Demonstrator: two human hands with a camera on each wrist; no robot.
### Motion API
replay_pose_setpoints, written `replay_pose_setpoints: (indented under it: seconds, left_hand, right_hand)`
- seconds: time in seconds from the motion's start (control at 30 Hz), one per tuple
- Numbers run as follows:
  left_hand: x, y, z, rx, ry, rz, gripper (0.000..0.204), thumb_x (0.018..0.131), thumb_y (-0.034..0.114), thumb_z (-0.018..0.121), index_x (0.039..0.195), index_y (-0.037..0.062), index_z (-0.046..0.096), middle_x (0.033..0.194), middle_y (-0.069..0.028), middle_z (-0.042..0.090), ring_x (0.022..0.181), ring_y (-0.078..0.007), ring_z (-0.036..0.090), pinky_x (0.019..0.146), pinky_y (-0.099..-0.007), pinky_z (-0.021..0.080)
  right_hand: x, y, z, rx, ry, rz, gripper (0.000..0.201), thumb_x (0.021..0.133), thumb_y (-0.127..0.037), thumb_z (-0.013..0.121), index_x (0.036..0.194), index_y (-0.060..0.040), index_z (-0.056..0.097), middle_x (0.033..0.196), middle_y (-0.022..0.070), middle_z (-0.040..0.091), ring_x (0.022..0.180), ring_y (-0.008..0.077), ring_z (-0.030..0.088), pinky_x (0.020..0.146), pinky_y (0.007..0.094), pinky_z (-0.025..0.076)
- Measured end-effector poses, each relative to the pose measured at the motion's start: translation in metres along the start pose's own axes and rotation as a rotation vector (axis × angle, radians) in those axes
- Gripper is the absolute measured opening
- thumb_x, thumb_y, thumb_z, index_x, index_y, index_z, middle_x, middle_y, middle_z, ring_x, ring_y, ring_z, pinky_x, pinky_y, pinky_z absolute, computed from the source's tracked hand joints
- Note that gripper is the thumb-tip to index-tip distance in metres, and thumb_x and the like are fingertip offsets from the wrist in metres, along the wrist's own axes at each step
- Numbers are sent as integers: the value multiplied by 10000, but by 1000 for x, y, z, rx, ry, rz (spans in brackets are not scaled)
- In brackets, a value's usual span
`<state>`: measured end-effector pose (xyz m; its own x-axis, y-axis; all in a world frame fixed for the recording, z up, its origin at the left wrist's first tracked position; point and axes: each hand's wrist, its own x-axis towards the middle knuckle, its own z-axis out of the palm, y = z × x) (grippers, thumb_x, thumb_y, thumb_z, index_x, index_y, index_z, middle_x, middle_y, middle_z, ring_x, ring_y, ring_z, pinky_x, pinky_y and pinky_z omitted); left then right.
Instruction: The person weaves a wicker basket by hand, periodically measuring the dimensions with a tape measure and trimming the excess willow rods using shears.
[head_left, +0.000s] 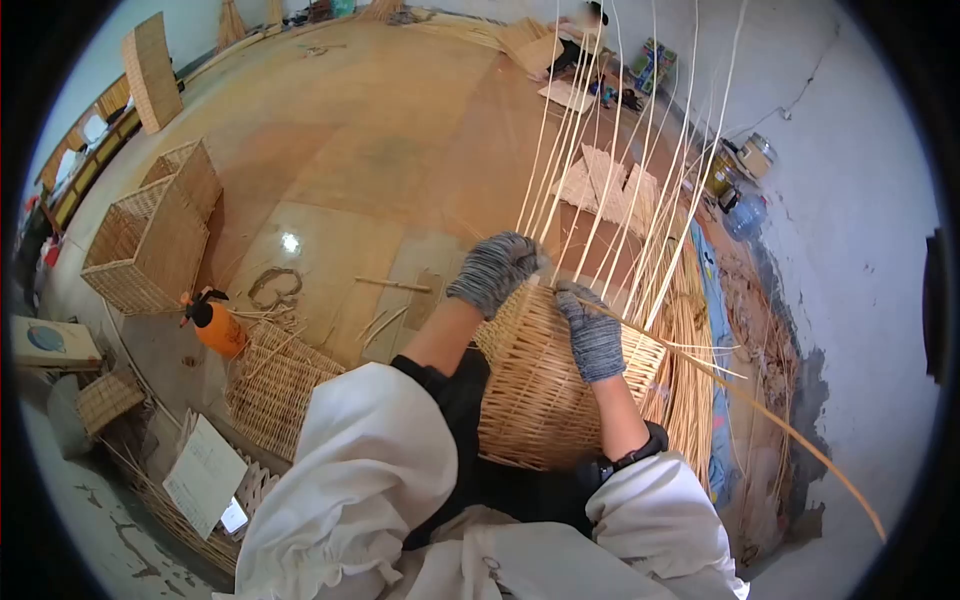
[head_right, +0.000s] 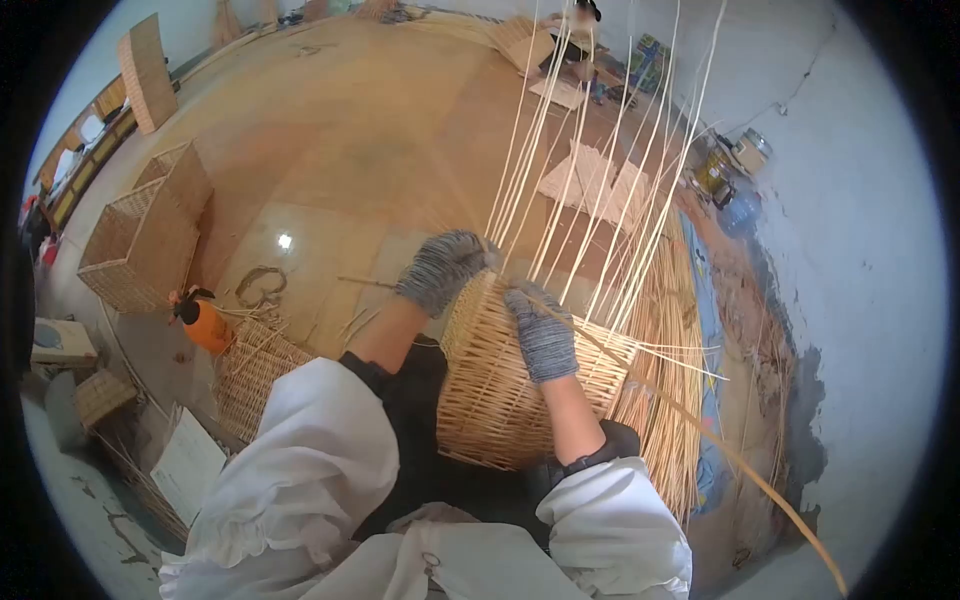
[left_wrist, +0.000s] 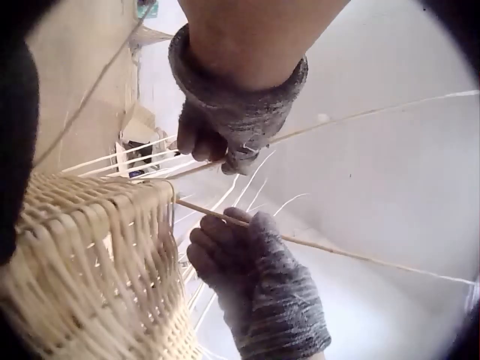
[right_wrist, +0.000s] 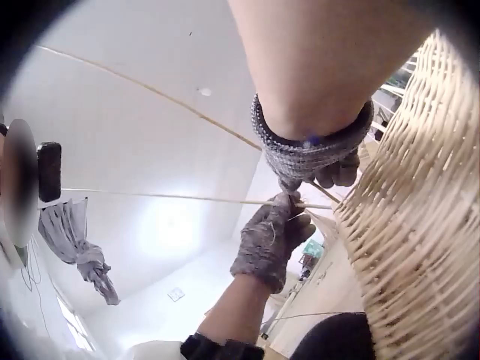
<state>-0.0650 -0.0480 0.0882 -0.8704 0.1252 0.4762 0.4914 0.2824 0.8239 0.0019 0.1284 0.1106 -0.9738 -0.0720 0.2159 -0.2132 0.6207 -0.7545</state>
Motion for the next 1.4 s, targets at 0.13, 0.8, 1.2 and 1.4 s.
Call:
replay_pose_setpoints:
  seconds: [0.13, 0.8, 1.2, 1.4]
  left_hand:
    - [-36, -3, 26, -277, 256, -325, 397, 738, 172, 741, 1073, 10, 603, 1043, -118, 639, 913, -204, 603, 823, -310, 482]
    - [-53, -27, 64, 194, 245, -205, 552, 721, 128, 707, 1219, 17, 496, 1228, -194, 509, 1161, -326, 471, 1003, -369, 360]
    - [-28, -11, 58, 405, 142, -93, 454, 666, 232, 771, 1065, 87, 610, 1031, -126, 609, 947, -295, 569, 868, -366, 453]
    - [-26, -25, 60, 270, 108, -110, 445, 671, 217, 790, 1046, 65, 604, 1017, -130, 608, 942, -280, 577, 870, -360, 451]
  right_hand:
    - [4, 9, 2, -60, -12, 9, 368, 912, -308, 507, 1119, -19, 603, 1180, 152, 582, 1111, 282, 533, 975, 339, 388]
    - [188, 10, 106, -734, -1095, -151, 320, 736, -321, 662, 943, -77, 679, 920, 144, 670, 795, 272, 624, 710, 368, 486]
    - [293, 137, 93, -1341, -919, -667, 215, 733, -216, 669, 882, -62, 661, 764, 56, 679, 722, 238, 657, 615, 353, 524]
    - [282, 147, 108, -1069, -786, -679, 211, 788, -280, 612, 861, -89, 665, 869, 72, 673, 756, 241, 651, 630, 359, 513]
